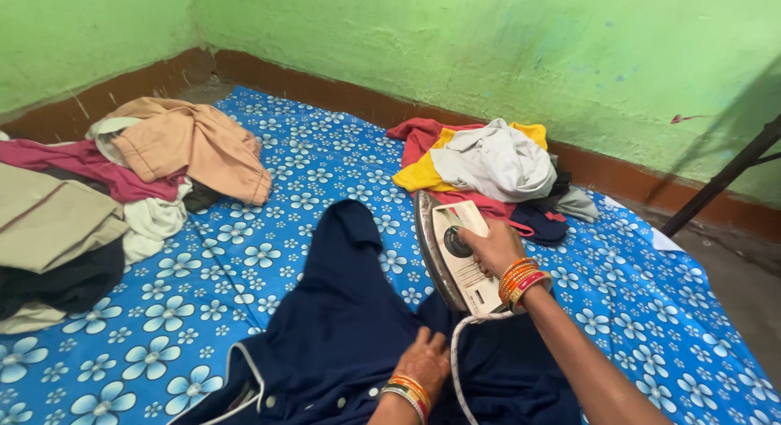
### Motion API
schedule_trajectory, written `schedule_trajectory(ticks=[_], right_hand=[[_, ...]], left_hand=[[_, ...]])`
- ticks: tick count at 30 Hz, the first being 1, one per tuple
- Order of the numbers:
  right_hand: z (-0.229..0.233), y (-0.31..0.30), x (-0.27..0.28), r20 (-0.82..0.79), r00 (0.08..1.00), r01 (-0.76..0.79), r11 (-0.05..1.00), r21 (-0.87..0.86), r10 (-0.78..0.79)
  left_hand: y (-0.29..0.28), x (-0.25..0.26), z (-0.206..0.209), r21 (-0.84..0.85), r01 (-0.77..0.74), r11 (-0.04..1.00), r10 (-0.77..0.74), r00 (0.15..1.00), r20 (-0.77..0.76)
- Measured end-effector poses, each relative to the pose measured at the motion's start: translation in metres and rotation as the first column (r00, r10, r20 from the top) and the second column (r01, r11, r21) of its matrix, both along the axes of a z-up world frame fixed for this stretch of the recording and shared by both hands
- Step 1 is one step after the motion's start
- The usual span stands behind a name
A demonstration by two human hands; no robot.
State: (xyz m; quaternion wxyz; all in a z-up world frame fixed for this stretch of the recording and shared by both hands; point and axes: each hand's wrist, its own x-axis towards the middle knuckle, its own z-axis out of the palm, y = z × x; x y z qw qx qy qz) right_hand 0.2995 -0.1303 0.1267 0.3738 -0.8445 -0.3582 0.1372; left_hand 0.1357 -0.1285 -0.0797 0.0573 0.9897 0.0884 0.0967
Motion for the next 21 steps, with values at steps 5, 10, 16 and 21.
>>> schedule_trajectory(ticks=[5, 10, 16, 21], right_hand=[[0.007, -0.001, -0.01, 0.033, 0.998, -0.059, 0.998, -0.013, 0.06], [0.008, 0.002, -0.029, 0.076, 0.99, -0.12, 0.992, -0.027, 0.122], [-0.003, 0.018, -0.069, 0.055, 0.966, -0.252, 0.967, -0.023, 0.253], [-0.021, 0.04, -0.102, 0.124, 0.882, -0.45, 0.891, -0.066, 0.455]], left_hand=[[0.017, -0.05, 0.047, -0.227, -0.06, 0.972, 0.063, 0.998, 0.005], [0.072, -0.145, 0.098, -0.035, -0.693, 0.72, 0.679, 0.714, -0.172], [0.088, -0.203, 0.104, -0.165, -0.681, 0.714, 0.523, 0.674, -0.521], [0.087, -0.213, 0.103, -0.259, -0.754, 0.603, 0.549, 0.628, -0.551]])
